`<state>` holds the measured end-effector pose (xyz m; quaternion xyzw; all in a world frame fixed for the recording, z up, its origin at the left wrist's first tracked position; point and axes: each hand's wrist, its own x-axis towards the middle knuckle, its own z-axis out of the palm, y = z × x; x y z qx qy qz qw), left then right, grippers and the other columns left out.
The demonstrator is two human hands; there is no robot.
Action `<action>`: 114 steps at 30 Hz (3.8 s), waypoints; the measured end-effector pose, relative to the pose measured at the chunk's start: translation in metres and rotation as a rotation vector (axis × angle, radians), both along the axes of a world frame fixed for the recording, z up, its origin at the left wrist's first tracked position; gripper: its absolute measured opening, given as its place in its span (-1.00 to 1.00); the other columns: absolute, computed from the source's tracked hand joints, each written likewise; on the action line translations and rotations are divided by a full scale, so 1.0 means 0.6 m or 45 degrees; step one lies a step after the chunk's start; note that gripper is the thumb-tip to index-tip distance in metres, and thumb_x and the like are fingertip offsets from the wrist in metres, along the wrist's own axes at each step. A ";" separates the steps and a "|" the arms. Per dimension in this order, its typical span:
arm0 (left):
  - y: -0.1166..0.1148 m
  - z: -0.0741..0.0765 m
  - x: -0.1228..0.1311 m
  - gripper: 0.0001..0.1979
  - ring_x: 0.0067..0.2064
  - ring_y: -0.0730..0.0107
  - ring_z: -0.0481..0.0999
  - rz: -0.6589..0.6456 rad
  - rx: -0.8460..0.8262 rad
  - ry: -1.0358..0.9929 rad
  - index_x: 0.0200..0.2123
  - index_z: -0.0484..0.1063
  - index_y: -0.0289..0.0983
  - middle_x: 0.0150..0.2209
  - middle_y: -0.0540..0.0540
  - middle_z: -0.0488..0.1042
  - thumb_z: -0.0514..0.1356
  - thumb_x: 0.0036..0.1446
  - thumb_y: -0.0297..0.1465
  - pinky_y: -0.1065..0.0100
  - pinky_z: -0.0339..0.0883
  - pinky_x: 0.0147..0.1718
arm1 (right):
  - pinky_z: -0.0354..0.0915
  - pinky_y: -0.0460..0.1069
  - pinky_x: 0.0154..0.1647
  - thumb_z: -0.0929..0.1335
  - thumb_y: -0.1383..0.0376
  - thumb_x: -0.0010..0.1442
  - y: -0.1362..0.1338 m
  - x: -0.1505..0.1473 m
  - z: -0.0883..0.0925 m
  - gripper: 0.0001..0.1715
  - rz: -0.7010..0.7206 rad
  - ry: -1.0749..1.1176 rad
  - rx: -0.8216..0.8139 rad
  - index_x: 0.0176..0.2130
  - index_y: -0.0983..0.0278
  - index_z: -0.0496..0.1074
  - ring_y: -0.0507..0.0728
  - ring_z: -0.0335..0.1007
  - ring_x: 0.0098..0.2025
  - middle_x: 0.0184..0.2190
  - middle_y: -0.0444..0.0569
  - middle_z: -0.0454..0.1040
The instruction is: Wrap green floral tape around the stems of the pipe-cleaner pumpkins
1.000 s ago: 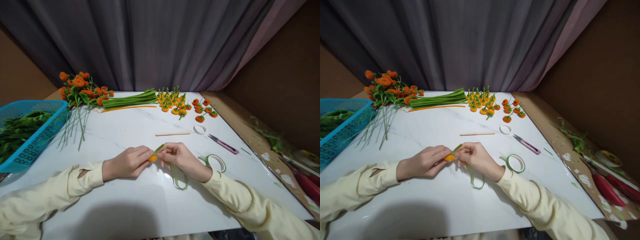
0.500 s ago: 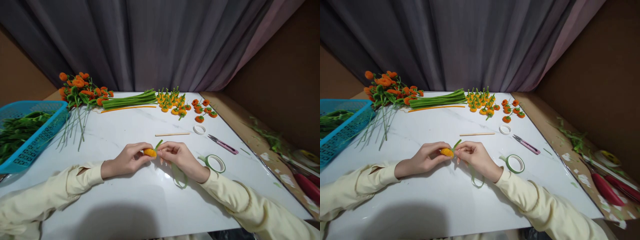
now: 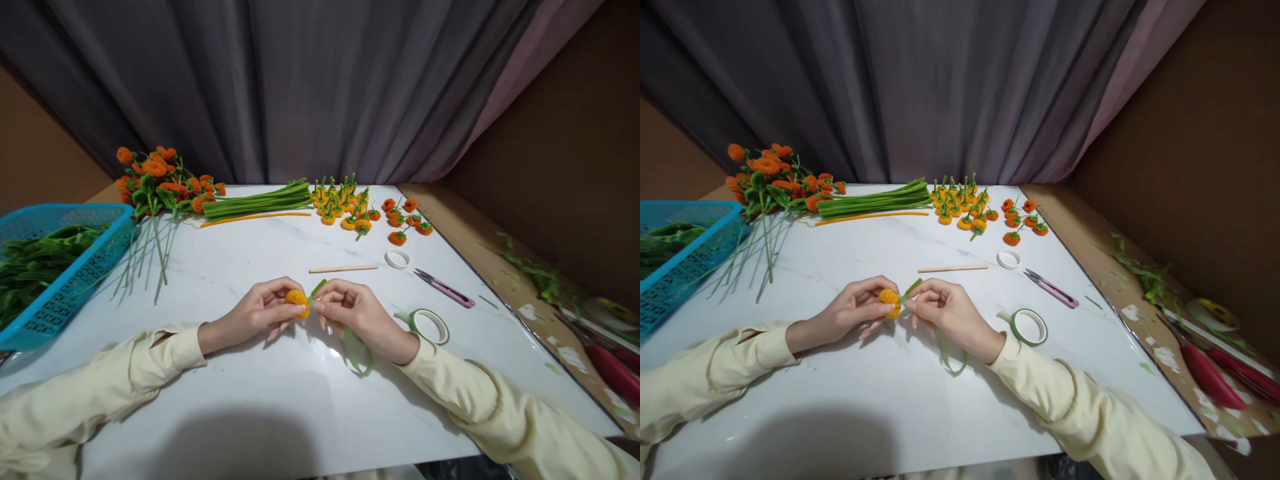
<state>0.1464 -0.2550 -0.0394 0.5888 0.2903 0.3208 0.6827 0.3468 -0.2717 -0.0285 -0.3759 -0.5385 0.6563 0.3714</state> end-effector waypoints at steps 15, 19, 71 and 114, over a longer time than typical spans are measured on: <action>0.009 0.004 0.000 -0.74 -0.67 0.66 0.24 -0.163 -0.411 -0.149 -0.33 0.36 -0.37 -0.54 -0.02 0.44 0.33 -0.01 -0.35 0.64 0.15 -0.79 | 0.29 -0.14 -0.50 0.36 0.29 0.17 -0.008 0.006 -0.010 -0.88 -0.113 -0.298 0.681 -0.29 0.31 0.38 -0.01 0.40 -0.50 -0.52 -0.11 0.49; 0.011 0.007 -0.002 -0.75 -0.68 0.66 0.24 -0.208 -0.466 -0.146 -0.34 0.36 -0.37 -0.53 -0.04 0.46 0.33 -0.02 -0.36 0.64 0.12 -0.80 | 0.29 -0.15 -0.49 0.30 0.38 0.23 -0.010 0.011 -0.021 -0.95 -0.214 -0.510 1.220 -0.27 0.31 0.38 -0.03 0.38 -0.51 -0.48 -0.08 0.50; -0.003 0.056 0.000 -0.87 -0.49 0.51 0.27 -0.208 1.067 0.823 -0.37 0.42 -0.35 -0.49 -0.02 0.39 0.08 0.11 -0.48 0.48 0.12 -0.46 | 0.21 -0.17 -0.65 0.48 0.19 -0.01 -0.005 0.004 0.003 -0.73 0.100 -0.204 0.057 -0.45 0.40 0.52 -0.07 0.27 -0.68 -0.68 -0.15 0.42; -0.027 0.067 0.002 -0.81 -0.22 0.23 0.42 -0.197 1.182 1.014 -0.38 0.42 -0.31 -0.36 -0.15 0.48 0.03 0.17 -0.43 0.25 0.19 -0.19 | 0.27 -0.19 -0.46 0.33 0.35 0.21 -0.012 0.003 -0.007 -0.86 0.104 -0.588 0.981 -0.34 0.32 0.50 -0.05 0.41 -0.49 -0.47 -0.10 0.56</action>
